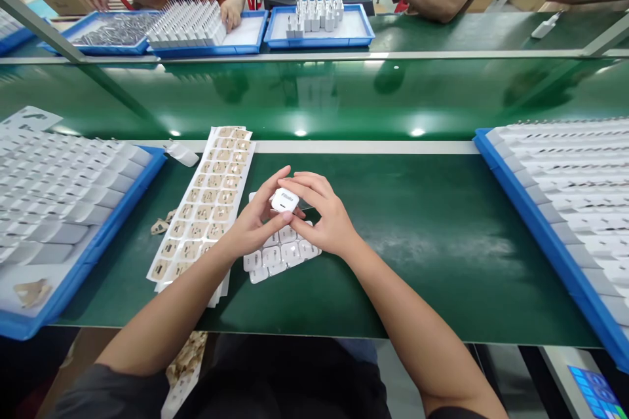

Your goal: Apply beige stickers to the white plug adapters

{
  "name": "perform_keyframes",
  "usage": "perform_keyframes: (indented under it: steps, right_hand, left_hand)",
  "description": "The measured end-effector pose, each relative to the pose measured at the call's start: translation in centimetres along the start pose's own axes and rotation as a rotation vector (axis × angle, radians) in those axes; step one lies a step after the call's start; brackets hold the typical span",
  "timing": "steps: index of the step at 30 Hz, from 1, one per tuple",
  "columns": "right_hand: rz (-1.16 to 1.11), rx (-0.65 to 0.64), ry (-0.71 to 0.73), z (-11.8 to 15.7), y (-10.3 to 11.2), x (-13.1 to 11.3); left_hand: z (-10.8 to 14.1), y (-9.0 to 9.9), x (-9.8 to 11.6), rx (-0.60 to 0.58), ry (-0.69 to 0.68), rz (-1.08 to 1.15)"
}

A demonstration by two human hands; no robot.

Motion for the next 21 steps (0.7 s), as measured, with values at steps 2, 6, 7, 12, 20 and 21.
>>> perform_keyframes:
  steps: [2, 6, 7, 12, 20, 21]
  right_hand:
    - [-0.002, -0.001, -0.010, -0.02, 0.01, 0.00]
    - [-0.021, -0.002, -0.029, -0.06, -0.01, -0.02]
    - [-0.025, 0.000, -0.036, -0.05, -0.02, -0.02]
    - [-0.056, 0.014, -0.050, 0.02, -0.05, -0.06]
    - [-0.056, 0.008, -0.058, -0.02, -0.07, 0.03]
    - [-0.059, 0.009, -0.054, -0.01, -0.07, 0.03]
  left_hand:
    - [-0.01, 0.07, 0.01, 0.009, -0.005, -0.035]
    - [-0.05, 0.18, 0.17, 0.029, -0.028, -0.108]
    - [-0.07, 0.20, 0.22, 0.035, -0.035, -0.124]
    - [-0.16, 0.22, 0.30, 0.037, -0.041, -0.145]
    - [-0.10, 0.20, 0.29, 0.034, -0.019, -0.160]
    - [-0.12, 0.20, 0.29, 0.035, -0.021, -0.158]
Point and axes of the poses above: each hand's wrist, its own z-axis away from the middle knuckle, its own y-axis out of the back of the hand, x = y × z, the point moved 4 cm from there along -z, towards the middle knuckle, and after that the axes turned 1 degree about -z, right-handed, at the moved point
